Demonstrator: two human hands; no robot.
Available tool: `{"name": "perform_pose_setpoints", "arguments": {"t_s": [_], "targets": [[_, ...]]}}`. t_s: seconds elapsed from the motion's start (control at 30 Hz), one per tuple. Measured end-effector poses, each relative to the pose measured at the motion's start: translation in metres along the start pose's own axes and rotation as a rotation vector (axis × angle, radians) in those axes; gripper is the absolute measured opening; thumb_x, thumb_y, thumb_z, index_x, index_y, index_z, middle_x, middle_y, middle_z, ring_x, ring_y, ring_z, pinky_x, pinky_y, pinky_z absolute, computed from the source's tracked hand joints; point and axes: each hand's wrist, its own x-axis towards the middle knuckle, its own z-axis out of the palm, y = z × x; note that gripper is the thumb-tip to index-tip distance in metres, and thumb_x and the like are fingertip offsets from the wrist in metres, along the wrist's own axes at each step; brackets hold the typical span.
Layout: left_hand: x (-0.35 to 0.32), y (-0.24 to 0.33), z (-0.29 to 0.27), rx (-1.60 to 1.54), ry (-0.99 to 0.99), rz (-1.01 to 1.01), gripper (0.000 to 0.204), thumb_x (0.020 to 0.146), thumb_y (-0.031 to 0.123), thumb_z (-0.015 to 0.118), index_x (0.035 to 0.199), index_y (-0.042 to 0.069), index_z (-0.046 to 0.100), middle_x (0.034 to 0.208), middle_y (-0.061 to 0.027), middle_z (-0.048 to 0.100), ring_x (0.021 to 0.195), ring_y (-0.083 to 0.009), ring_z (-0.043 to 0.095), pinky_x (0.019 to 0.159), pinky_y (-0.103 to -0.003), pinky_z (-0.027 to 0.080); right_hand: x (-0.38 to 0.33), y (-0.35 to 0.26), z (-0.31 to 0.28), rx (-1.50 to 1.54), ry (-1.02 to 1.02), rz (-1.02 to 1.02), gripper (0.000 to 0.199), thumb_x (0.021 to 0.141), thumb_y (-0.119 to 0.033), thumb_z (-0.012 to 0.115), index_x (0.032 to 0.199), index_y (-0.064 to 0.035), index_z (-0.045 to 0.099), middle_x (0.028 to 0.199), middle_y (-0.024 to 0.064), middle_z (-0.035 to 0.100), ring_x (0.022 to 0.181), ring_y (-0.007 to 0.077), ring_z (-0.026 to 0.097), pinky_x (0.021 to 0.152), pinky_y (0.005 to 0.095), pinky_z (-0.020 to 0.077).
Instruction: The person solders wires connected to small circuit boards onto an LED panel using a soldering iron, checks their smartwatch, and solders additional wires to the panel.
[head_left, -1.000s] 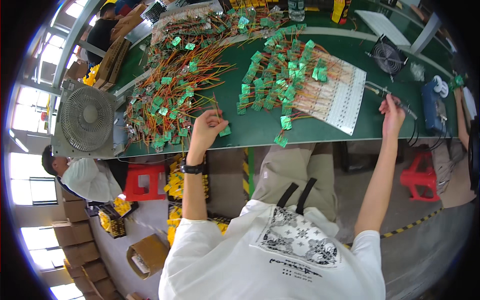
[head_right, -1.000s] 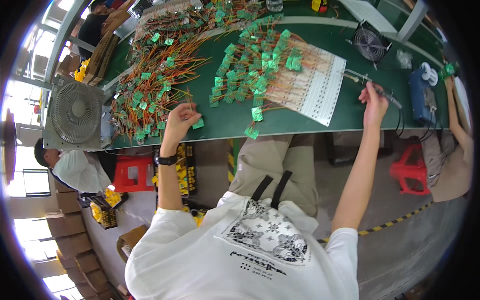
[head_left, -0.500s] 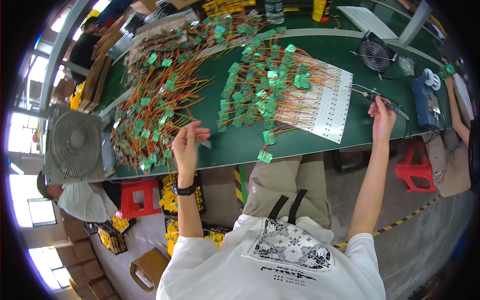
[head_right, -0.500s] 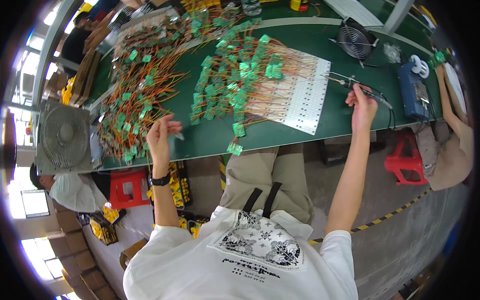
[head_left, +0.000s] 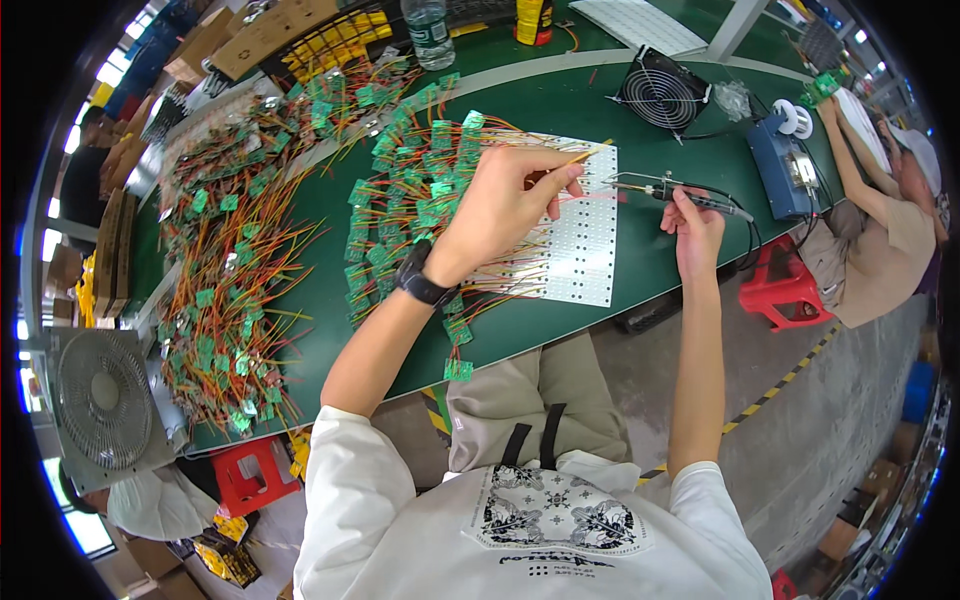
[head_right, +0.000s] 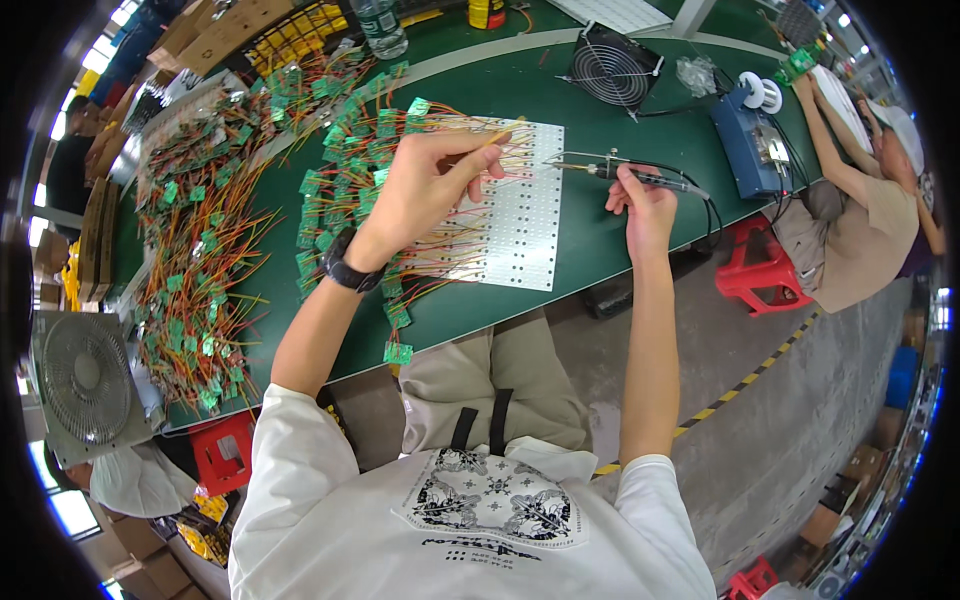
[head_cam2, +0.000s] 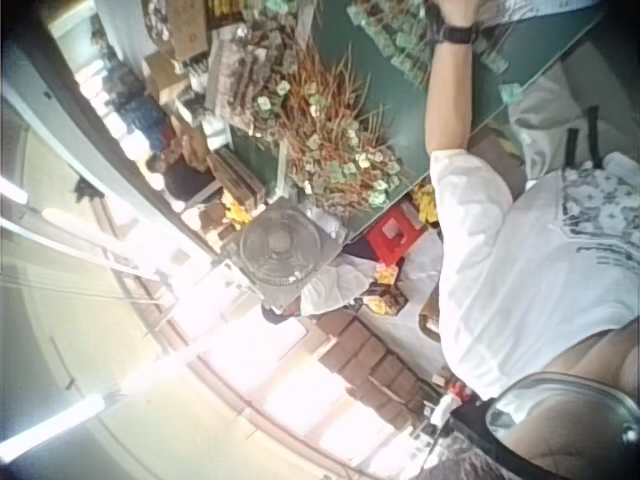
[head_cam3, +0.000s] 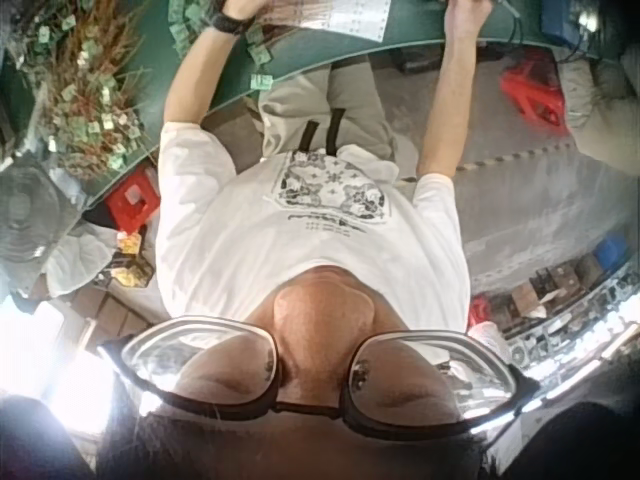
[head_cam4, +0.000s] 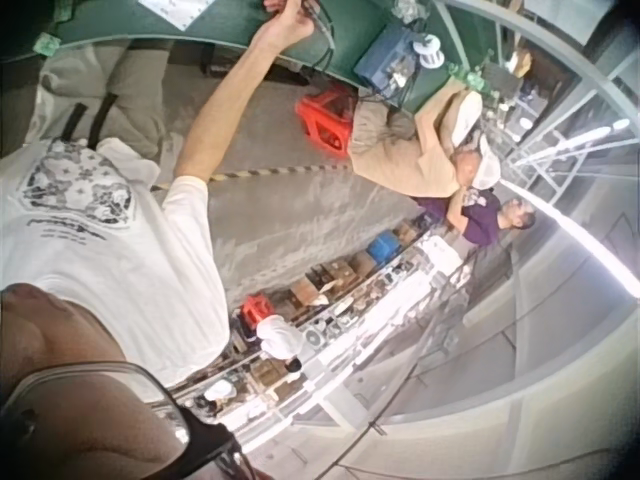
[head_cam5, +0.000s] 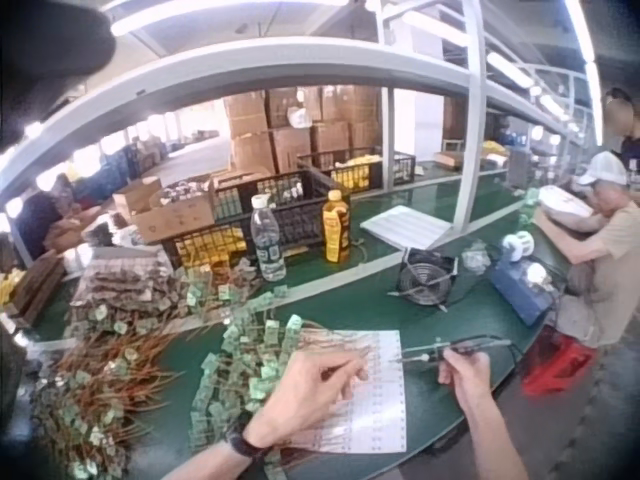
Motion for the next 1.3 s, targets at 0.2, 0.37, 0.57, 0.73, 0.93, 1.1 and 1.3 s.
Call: {"name": "perform_pose_setpoints", "arguments": {"t_s": [0.2, 0.37, 0.57, 0.73, 0.93, 1.1, 1.3], "targets": [[0.023, -0.070, 0.017, 0.530, 0.031, 0.238, 0.024, 0.101, 0.016, 0.050, 0.097, -0.003, 0.065, 0.088, -0.0176, 0.063, 0.080, -0.0339, 0.063, 0.071, -0.042, 0.050, -0.001, -0.004, 0.001, -0.042, 0.023, 0.020, 0.022, 0.090, -0.011, 0.069, 0.105, 0.0037, 0.063, 0.074, 0.0087, 0.065, 0.056, 0.0150, 0.059, 0.053, 0.0244, 0.0414], [0.024, -0.060, 0.024, 0.381, 0.008, 0.101, 0.029, 0.103, 0.020, 0.043, 0.094, 0.000, 0.062, 0.092, -0.0200, 0.060, 0.088, -0.0413, 0.059, 0.079, -0.047, 0.046, 0.000, -0.004, -0.001, -0.085, 0.065, 0.024, 0.022, 0.091, -0.011, 0.068, 0.106, 0.0045, 0.063, 0.074, 0.0089, 0.065, 0.057, 0.0153, 0.059, 0.054, 0.0251, 0.0409], [0.024, -0.045, 0.018, 0.270, -0.078, 0.263, 0.020, 0.097, 0.013, 0.054, 0.091, -0.003, 0.066, 0.087, -0.0185, 0.061, 0.084, -0.0363, 0.061, 0.076, -0.043, 0.048, 0.000, -0.003, -0.001, -0.090, 0.081, -0.001, 0.022, 0.092, -0.011, 0.066, 0.107, 0.0049, 0.062, 0.072, 0.0084, 0.064, 0.056, 0.0146, 0.058, 0.054, 0.0256, 0.0404], [0.021, -0.042, 0.017, 0.220, -0.047, 0.221, 0.014, 0.093, 0.007, 0.059, 0.093, -0.004, 0.067, 0.084, -0.0159, 0.063, 0.075, -0.0299, 0.063, 0.066, -0.038, 0.050, -0.001, -0.002, 0.000, -0.111, 0.069, 0.010, 0.022, 0.093, -0.011, 0.066, 0.107, 0.0048, 0.062, 0.073, 0.0079, 0.064, 0.057, 0.0141, 0.057, 0.054, 0.0253, 0.0401], [0.018, -0.023, 0.019, -0.091, -0.057, 0.008, 0.013, 0.092, 0.007, 0.060, 0.094, -0.003, 0.069, 0.082, -0.0128, 0.066, 0.060, -0.0287, 0.064, 0.059, -0.034, 0.051, -0.001, -0.002, -0.002, -0.096, 0.063, -0.001, 0.023, 0.092, -0.011, 0.067, 0.108, 0.0049, 0.062, 0.074, 0.0077, 0.064, 0.058, 0.0137, 0.058, 0.055, 0.0251, 0.0402], [0.011, -0.070, 0.027, 0.547, -0.062, 0.225, 0.014, 0.089, 0.012, 0.062, 0.092, 0.001, 0.070, 0.084, -0.0110, 0.069, 0.065, -0.0300, 0.066, 0.060, -0.038, 0.052, 0.002, 0.000, -0.001, -0.066, 0.057, -0.014, 0.023, 0.092, -0.011, 0.067, 0.108, 0.0052, 0.063, 0.076, 0.0091, 0.066, 0.060, 0.0149, 0.059, 0.057, 0.0251, 0.0419], [0.009, -0.092, 0.035, 0.852, -0.078, 0.321, 0.011, 0.085, 0.015, 0.064, 0.081, 0.006, 0.069, 0.079, -0.0066, 0.066, 0.068, -0.0281, 0.065, 0.058, -0.040, 0.051, 0.002, -0.008, 0.001, -0.076, 0.035, 0.080, 0.024, 0.092, -0.012, 0.067, 0.108, 0.0055, 0.063, 0.079, 0.0102, 0.067, 0.063, 0.0173, 0.063, 0.059, 0.0263, 0.0452]]}}
